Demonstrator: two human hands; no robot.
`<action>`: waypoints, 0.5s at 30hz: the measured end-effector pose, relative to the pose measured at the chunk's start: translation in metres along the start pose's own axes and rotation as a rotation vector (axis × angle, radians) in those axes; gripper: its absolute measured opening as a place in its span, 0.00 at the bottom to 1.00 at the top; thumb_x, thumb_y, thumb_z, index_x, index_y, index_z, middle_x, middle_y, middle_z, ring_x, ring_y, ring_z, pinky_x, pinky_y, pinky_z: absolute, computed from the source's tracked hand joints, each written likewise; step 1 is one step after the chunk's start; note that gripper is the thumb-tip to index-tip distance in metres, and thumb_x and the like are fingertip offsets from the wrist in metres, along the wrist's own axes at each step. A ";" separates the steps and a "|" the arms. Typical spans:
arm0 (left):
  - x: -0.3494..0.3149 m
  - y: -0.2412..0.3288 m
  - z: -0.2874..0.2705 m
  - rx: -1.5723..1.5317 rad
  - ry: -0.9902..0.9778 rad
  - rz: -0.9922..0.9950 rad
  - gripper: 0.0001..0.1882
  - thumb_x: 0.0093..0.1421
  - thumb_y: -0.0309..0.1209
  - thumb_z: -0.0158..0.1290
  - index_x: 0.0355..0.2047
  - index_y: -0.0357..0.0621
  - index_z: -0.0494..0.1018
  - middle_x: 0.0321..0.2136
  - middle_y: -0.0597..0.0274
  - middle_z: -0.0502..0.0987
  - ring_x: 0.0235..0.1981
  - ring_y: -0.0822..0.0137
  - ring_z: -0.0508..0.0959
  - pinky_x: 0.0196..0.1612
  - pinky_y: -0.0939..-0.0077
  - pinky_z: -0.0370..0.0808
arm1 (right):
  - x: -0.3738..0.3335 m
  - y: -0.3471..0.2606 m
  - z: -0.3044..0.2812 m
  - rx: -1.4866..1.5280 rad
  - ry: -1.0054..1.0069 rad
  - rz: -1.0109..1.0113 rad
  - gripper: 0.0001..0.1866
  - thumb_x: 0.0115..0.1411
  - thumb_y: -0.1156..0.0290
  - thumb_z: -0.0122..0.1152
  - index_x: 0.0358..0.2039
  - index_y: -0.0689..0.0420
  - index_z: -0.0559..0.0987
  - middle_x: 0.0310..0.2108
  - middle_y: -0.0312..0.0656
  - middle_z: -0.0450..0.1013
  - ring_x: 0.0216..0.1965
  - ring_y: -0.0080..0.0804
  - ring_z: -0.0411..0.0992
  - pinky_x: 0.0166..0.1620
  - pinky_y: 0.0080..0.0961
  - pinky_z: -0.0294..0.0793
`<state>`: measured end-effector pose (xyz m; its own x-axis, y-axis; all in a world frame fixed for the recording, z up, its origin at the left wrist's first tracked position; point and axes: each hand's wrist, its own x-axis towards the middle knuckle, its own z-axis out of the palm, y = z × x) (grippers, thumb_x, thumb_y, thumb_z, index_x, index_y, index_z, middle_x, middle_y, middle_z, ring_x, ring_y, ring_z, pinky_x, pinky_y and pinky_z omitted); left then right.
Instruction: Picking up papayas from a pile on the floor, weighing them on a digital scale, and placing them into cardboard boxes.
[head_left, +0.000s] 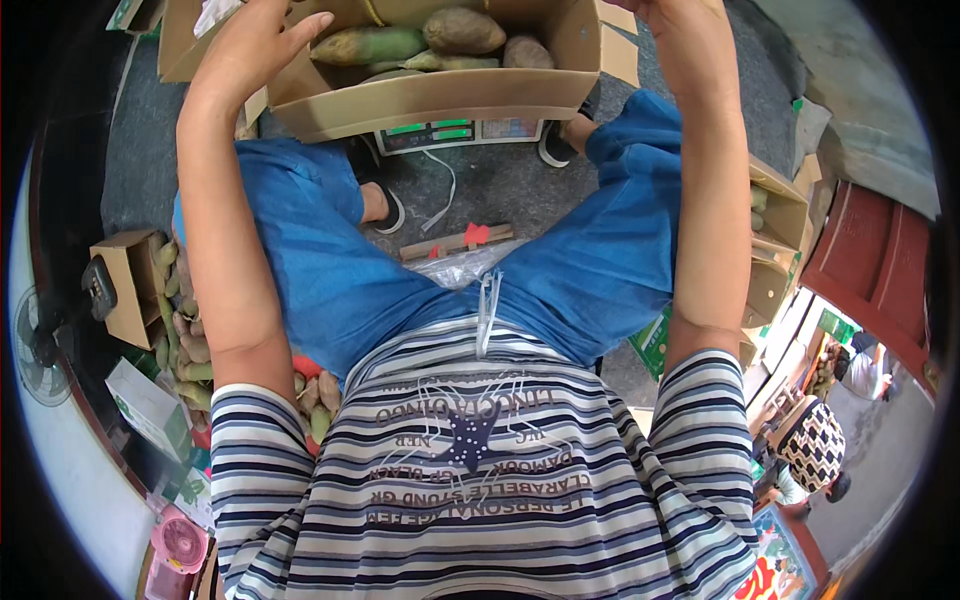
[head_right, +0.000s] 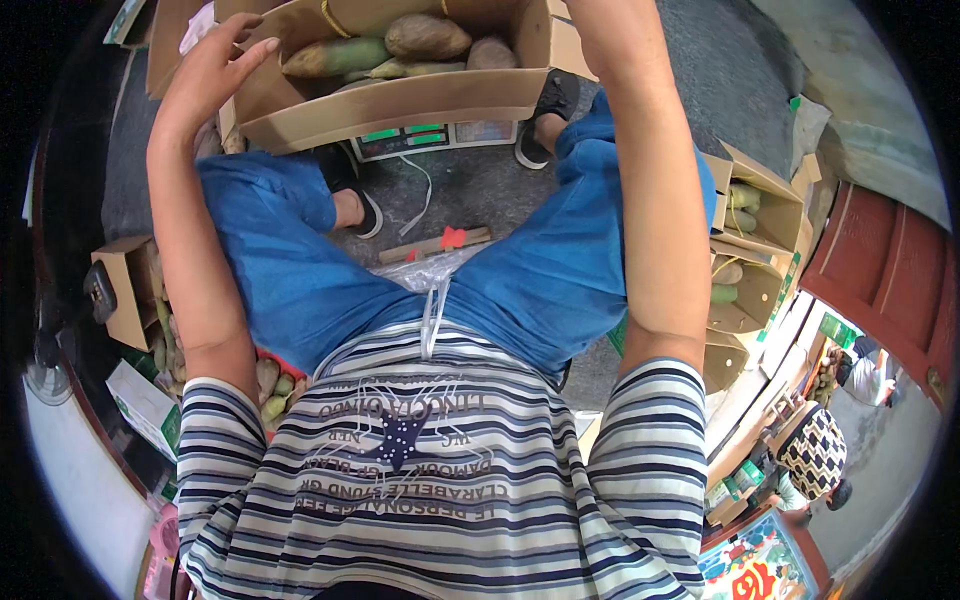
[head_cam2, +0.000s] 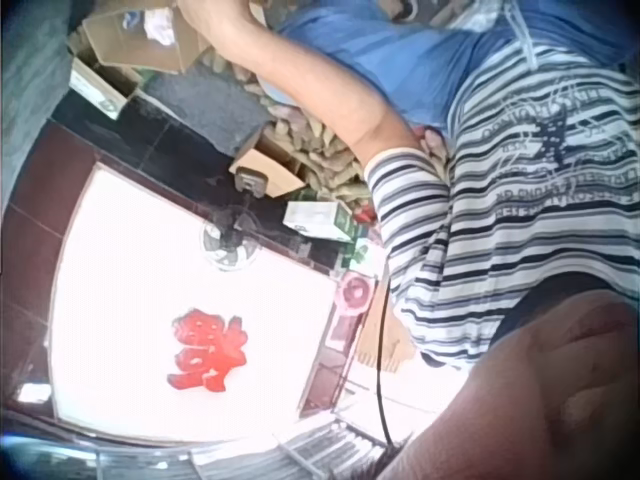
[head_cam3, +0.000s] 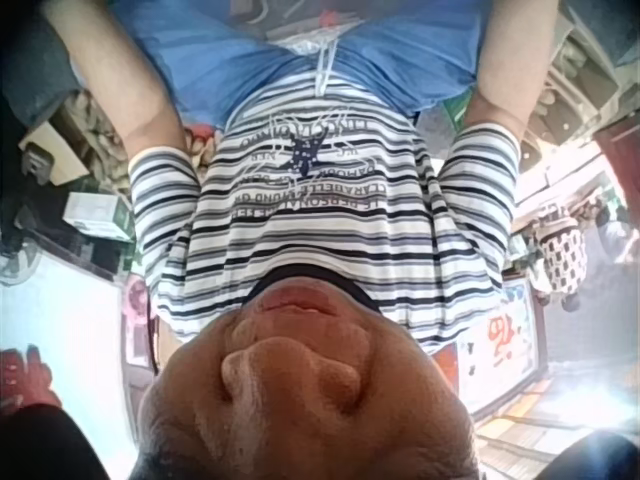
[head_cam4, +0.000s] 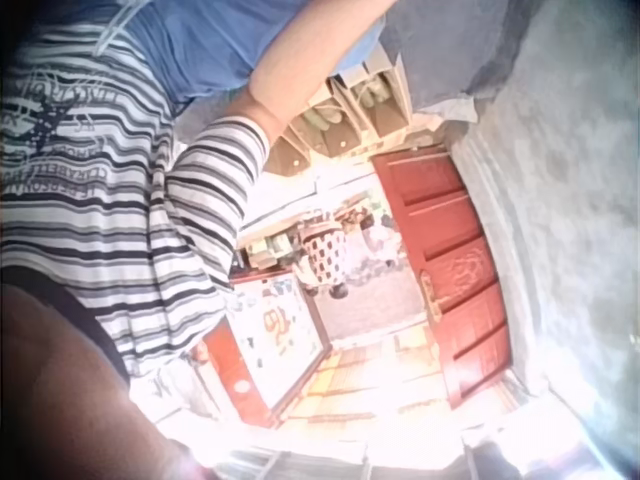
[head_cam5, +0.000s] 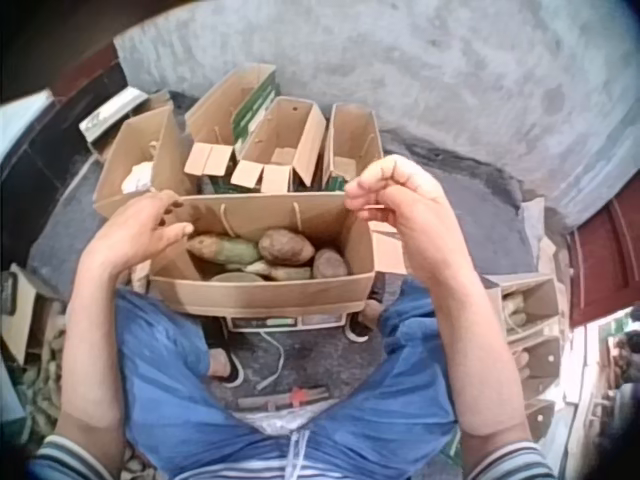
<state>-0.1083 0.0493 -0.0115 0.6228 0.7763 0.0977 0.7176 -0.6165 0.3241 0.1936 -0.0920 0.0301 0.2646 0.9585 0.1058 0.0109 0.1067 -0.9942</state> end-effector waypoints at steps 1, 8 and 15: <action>0.000 0.002 -0.001 -0.002 0.001 0.002 0.25 0.56 0.44 0.53 0.48 0.40 0.67 0.38 0.46 0.74 0.37 0.57 0.76 0.40 0.68 0.72 | 0.000 -0.001 0.002 -0.009 0.028 0.035 0.08 0.56 0.78 0.42 0.27 0.56 0.72 0.29 0.37 0.73 0.33 0.21 0.70 0.40 0.18 0.68; 0.004 0.003 0.004 0.022 -0.046 0.024 0.25 0.56 0.44 0.53 0.48 0.40 0.67 0.38 0.47 0.74 0.37 0.57 0.76 0.41 0.67 0.72 | 0.002 0.001 -0.003 -0.233 -0.025 0.059 0.09 0.58 0.74 0.42 0.32 0.58 0.73 0.30 0.39 0.73 0.32 0.24 0.71 0.37 0.19 0.69; 0.000 0.000 0.002 0.060 -0.021 -0.002 0.26 0.55 0.45 0.53 0.48 0.40 0.67 0.38 0.46 0.74 0.37 0.57 0.76 0.40 0.68 0.72 | -0.004 0.024 -0.009 -1.434 -0.091 -0.167 0.10 0.55 0.67 0.51 0.33 0.59 0.74 0.33 0.54 0.73 0.38 0.39 0.74 0.42 0.36 0.71</action>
<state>-0.1077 0.0494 -0.0137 0.6272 0.7750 0.0771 0.7358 -0.6221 0.2674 0.2014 -0.0952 0.0055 0.1032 0.9806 0.1665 0.9886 -0.0826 -0.1261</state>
